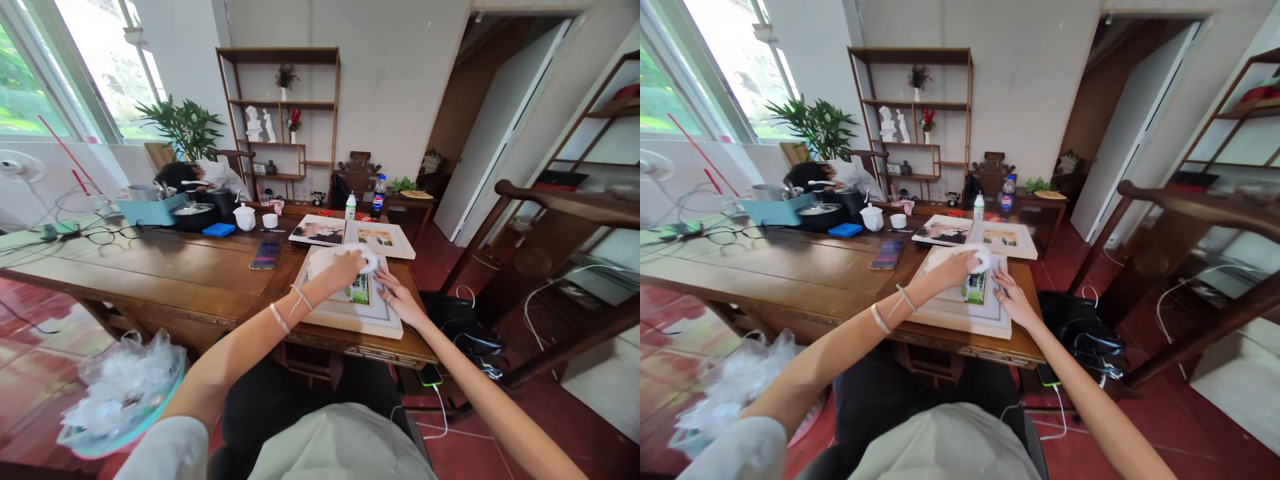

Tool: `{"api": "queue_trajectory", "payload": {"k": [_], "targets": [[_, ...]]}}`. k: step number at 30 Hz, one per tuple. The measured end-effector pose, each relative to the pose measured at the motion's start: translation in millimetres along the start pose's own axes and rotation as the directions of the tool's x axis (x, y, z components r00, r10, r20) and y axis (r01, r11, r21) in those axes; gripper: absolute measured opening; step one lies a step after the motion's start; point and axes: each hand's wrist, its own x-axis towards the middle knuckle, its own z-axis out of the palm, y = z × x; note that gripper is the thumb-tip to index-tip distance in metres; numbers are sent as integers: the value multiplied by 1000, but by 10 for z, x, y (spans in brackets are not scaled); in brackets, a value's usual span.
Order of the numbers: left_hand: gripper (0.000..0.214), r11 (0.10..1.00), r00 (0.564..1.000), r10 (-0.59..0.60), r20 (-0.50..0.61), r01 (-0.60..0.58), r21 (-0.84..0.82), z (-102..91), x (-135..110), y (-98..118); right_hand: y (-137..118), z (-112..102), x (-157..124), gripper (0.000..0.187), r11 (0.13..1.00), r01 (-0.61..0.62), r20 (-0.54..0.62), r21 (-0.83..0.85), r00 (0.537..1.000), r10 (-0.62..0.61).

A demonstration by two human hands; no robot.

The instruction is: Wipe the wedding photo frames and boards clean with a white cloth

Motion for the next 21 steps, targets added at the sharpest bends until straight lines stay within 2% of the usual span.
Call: {"api": "queue_trajectory", "payload": {"k": [2, 5, 8, 10, 13, 17, 21], "targets": [[36, 996, 996, 80, -43, -79, 29, 80, 227, -68, -12, -5, -2, 42, 1000, -4, 4, -4, 1000, 4], [28, 978, 976, 204, 73, -206, 25, 179, 468, -16, -22, -15, -7, 42, 1000, -22, 11, -14, 1000, 23], [29, 986, 967, 149, 208, -160, 38, 249, 520, 72, -26, -22, -10, 41, 1000, -27, 15, -14, 1000, 27], [32, 991, 970, 101, 223, -117, 61, 260, 456, 76, -26, -24, -8, 41, 1000, -19, 19, -6, 1000, 19], [36, 993, 973, 24, 229, -50, 107, 212, 274, -34, -25, -26, 0, 40, 1000, -8, 26, 20, 1000, 8], [33, 979, 967, -114, 230, 69, 192, 90, -32, -347, -27, -32, 0, 39, 999, 4, 30, 34, 1000, -5], [32, 963, 970, -173, 172, 130, 235, 45, -322, -699, -14, -26, -8, 40, 1000, 15, 24, 8, 1000, -15]]}}
